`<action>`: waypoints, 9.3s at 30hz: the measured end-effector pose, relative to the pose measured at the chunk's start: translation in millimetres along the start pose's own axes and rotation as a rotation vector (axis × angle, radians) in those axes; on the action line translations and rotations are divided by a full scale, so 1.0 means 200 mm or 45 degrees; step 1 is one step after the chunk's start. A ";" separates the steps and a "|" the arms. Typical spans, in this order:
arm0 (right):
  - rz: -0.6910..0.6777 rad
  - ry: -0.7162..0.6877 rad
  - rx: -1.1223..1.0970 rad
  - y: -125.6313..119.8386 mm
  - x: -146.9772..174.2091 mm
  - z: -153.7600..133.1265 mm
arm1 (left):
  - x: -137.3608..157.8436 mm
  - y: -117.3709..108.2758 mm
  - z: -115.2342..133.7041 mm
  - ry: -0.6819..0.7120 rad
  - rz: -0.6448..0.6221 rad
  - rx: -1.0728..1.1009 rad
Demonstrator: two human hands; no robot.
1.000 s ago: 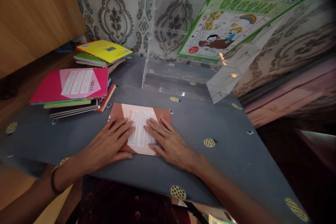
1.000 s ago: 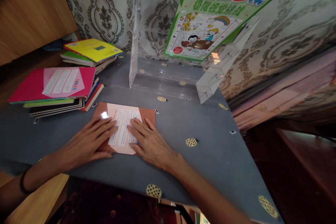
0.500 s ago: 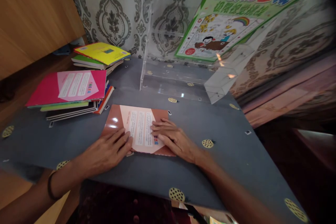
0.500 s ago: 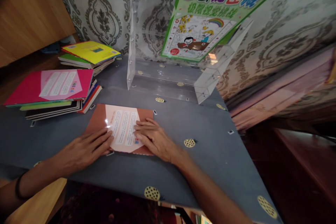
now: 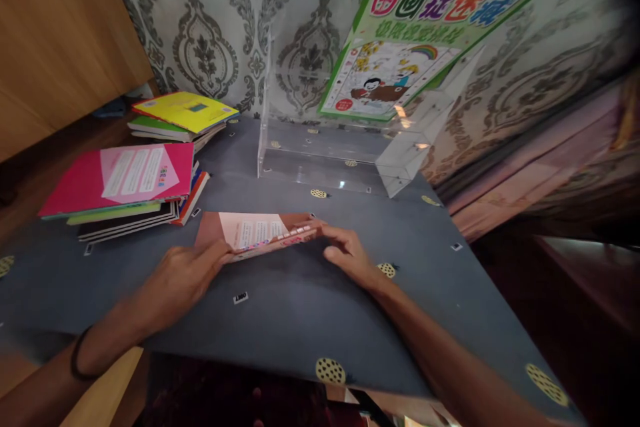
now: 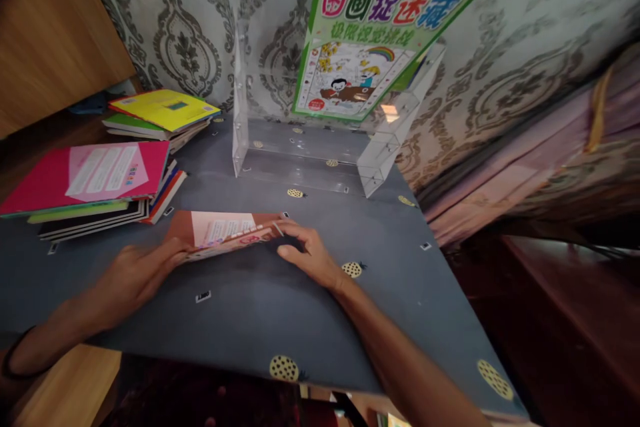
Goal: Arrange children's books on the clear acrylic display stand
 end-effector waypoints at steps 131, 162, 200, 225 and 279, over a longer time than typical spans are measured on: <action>-0.132 0.072 0.926 0.27 -0.39 0.11 | -0.25 0.28 -0.45 -0.237 -0.011 0.000; 0.049 0.071 0.369 -0.08 -0.18 0.22 | -0.40 0.47 -0.12 0.321 -0.321 -0.133; 0.025 0.018 0.445 -0.08 -0.18 0.23 | -0.47 0.49 0.14 0.540 -0.472 -0.053; 0.009 0.014 0.553 -0.06 -0.17 0.22 | -0.25 0.44 0.31 0.723 -0.537 0.076; -0.691 -0.313 1.081 0.85 -0.19 -0.18 | -0.31 0.31 -0.50 0.115 -0.089 0.150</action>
Point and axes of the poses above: each hand's wrist, its own x-axis away from the middle knuckle, its own y-axis out of the palm, z = x × y, the point moved 9 cm from there along -x, towards the middle knuckle, and after that the axes turned 6 degrees about -z, right-handed, at the moved point
